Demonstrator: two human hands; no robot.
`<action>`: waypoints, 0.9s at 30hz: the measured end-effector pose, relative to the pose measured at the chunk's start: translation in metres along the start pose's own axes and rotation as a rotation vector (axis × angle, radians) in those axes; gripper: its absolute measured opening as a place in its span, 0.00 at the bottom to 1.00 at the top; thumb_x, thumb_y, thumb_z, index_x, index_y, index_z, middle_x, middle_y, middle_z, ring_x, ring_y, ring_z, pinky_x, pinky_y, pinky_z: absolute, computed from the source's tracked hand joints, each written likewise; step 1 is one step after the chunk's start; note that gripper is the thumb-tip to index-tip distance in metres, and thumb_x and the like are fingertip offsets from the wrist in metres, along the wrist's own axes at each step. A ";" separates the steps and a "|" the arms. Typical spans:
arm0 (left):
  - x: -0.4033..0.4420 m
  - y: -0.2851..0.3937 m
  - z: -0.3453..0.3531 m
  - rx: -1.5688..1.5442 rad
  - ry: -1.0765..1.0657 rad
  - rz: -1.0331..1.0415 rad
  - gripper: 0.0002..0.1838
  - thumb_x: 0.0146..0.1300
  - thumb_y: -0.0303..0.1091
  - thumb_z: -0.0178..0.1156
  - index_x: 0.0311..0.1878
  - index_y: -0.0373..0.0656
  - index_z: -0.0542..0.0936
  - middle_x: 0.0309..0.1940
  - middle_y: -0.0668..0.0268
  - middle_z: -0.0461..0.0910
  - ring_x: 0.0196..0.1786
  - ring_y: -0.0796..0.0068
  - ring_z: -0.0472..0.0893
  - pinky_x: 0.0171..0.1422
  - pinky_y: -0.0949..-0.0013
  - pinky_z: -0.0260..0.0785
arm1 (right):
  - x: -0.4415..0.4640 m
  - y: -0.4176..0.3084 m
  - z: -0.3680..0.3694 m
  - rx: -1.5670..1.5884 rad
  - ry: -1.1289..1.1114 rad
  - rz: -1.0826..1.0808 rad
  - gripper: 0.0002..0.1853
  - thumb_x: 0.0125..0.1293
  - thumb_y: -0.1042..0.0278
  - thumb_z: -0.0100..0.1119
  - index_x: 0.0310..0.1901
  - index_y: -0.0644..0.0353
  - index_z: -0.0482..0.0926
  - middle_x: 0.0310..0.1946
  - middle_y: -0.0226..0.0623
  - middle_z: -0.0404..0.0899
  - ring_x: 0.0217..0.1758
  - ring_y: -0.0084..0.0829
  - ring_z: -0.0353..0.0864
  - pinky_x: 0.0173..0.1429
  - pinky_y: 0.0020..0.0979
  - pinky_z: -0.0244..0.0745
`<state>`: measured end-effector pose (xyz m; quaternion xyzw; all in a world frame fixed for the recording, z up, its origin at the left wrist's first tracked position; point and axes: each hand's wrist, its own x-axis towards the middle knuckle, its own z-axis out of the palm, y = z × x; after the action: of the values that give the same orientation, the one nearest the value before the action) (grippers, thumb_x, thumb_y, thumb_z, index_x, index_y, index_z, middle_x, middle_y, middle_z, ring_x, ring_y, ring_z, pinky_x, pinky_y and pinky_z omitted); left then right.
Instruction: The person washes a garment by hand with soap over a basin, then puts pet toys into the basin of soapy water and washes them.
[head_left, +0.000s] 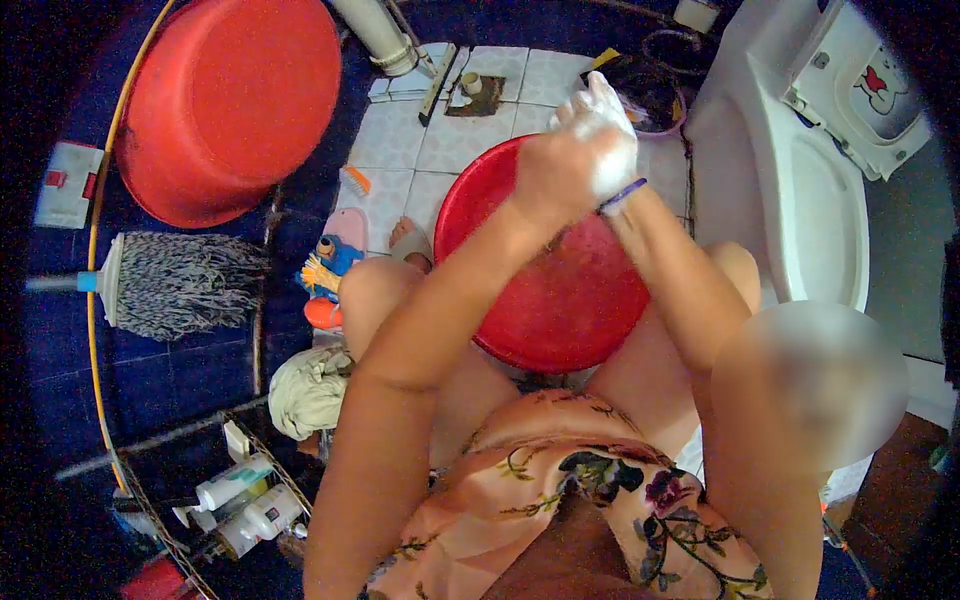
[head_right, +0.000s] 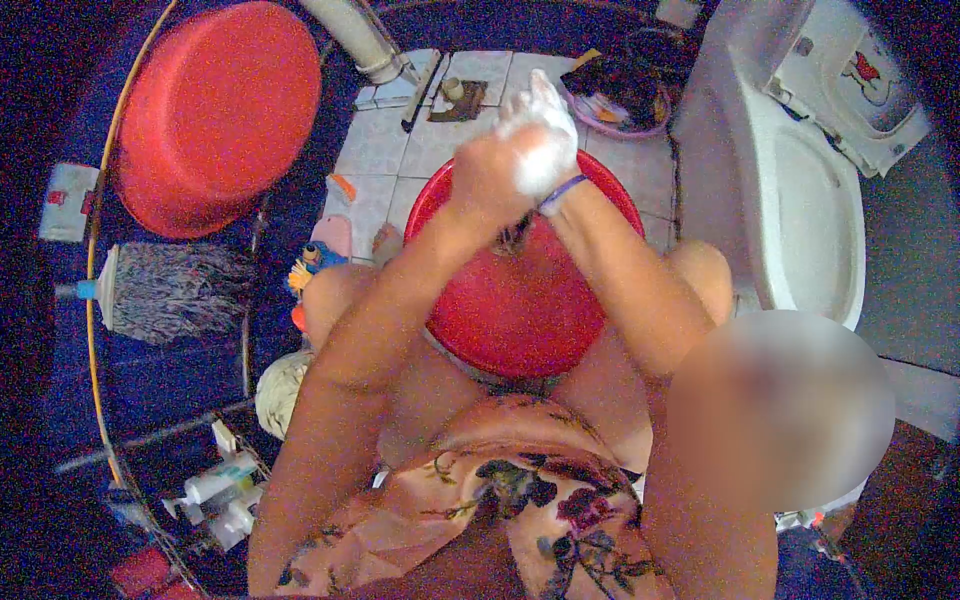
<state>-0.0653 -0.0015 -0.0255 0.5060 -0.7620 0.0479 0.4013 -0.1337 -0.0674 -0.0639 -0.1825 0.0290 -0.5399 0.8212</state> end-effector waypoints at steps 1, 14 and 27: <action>0.005 -0.016 0.002 0.023 -0.018 -0.099 0.08 0.48 0.35 0.59 0.32 0.47 0.76 0.23 0.58 0.77 0.28 0.56 0.79 0.31 0.60 0.71 | -0.006 0.000 0.012 -0.092 0.128 0.079 0.10 0.66 0.55 0.42 0.33 0.49 0.69 0.27 0.24 0.74 0.33 0.27 0.73 0.36 0.30 0.69; 0.012 -0.056 -0.005 -0.102 0.084 -0.259 0.05 0.49 0.32 0.59 0.30 0.45 0.75 0.24 0.58 0.78 0.29 0.59 0.79 0.31 0.63 0.71 | -0.020 0.019 0.056 -0.279 0.322 -0.070 0.12 0.64 0.55 0.47 0.41 0.53 0.72 0.38 0.31 0.74 0.40 0.27 0.73 0.47 0.30 0.69; -0.003 -0.019 -0.001 -0.010 -0.022 -0.019 0.11 0.44 0.37 0.62 0.32 0.49 0.75 0.21 0.56 0.76 0.26 0.54 0.78 0.31 0.56 0.70 | -0.012 0.008 0.028 -0.193 0.275 0.035 0.13 0.65 0.52 0.43 0.29 0.48 0.70 0.27 0.23 0.75 0.33 0.23 0.73 0.38 0.29 0.69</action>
<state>-0.0487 -0.0086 -0.0331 0.5118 -0.7616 0.0345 0.3960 -0.1247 -0.0462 -0.0423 -0.1842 0.1961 -0.5402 0.7974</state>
